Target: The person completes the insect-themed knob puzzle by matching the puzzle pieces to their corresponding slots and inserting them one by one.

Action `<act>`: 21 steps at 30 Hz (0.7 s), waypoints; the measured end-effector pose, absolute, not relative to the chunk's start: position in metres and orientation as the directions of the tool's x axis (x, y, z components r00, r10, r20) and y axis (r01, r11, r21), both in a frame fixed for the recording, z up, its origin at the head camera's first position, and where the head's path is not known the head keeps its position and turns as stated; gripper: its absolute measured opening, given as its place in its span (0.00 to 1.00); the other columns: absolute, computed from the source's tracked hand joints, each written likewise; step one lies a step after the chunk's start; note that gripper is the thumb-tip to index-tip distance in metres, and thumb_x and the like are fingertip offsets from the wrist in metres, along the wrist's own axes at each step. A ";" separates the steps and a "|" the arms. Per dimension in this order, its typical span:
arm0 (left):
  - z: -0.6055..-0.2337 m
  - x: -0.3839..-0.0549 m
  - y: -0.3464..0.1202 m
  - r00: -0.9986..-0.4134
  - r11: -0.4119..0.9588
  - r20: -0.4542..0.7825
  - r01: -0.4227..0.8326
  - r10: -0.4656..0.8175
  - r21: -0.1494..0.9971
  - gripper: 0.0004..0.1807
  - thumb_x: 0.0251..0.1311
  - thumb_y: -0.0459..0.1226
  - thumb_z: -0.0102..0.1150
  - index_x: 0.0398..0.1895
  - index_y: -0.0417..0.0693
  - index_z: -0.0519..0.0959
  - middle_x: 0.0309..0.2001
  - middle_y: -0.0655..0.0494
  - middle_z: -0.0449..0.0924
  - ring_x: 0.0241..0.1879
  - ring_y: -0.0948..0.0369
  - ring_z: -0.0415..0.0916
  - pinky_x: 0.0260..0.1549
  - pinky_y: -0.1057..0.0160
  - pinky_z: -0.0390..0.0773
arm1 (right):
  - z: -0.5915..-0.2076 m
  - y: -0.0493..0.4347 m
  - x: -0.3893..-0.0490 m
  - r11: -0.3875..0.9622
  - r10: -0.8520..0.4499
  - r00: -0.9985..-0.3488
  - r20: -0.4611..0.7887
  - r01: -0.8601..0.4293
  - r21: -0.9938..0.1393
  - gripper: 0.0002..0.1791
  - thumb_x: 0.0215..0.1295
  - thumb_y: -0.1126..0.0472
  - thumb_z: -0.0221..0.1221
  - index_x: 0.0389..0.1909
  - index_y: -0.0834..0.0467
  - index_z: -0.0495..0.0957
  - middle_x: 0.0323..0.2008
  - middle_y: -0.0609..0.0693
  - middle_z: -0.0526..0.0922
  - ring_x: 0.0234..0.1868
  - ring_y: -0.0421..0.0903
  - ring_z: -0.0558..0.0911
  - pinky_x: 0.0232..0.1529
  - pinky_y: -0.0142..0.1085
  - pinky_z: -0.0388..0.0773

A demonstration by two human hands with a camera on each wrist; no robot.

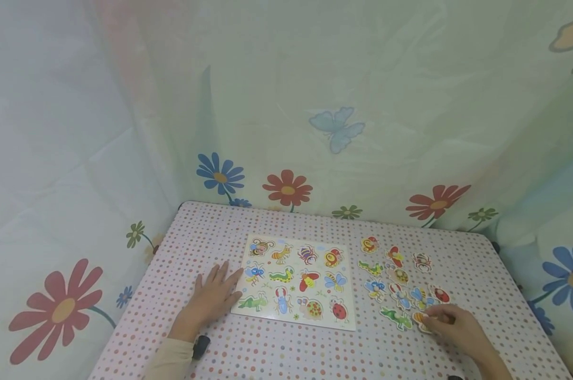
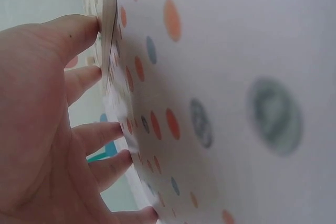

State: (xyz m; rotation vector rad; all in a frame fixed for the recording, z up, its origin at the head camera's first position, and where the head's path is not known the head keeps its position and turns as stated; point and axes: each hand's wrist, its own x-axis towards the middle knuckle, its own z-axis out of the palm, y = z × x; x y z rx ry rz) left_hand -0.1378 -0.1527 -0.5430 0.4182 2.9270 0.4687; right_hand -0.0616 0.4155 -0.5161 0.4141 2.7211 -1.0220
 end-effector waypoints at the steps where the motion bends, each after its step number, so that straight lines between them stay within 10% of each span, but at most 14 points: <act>1: -0.543 -0.138 -0.153 -0.950 0.913 -0.100 0.249 0.295 0.324 0.33 0.73 0.53 0.51 0.78 0.60 0.61 0.79 0.43 0.47 0.76 0.40 0.41 0.67 0.27 0.39 | -0.515 0.413 -0.063 0.733 0.173 -0.949 -0.265 0.304 -0.608 0.31 0.63 0.43 0.67 0.49 0.68 0.80 0.33 0.51 0.78 0.31 0.45 0.74 0.27 0.34 0.73; 21: -0.544 -0.139 -0.153 -0.949 0.916 -0.109 0.251 0.297 0.313 0.33 0.73 0.54 0.50 0.78 0.61 0.60 0.79 0.43 0.47 0.77 0.41 0.41 0.66 0.27 0.39 | -0.513 0.352 -0.112 0.734 -0.025 -0.999 0.020 -0.033 -0.679 0.15 0.63 0.51 0.70 0.40 0.58 0.85 0.32 0.50 0.75 0.30 0.44 0.68 0.26 0.35 0.70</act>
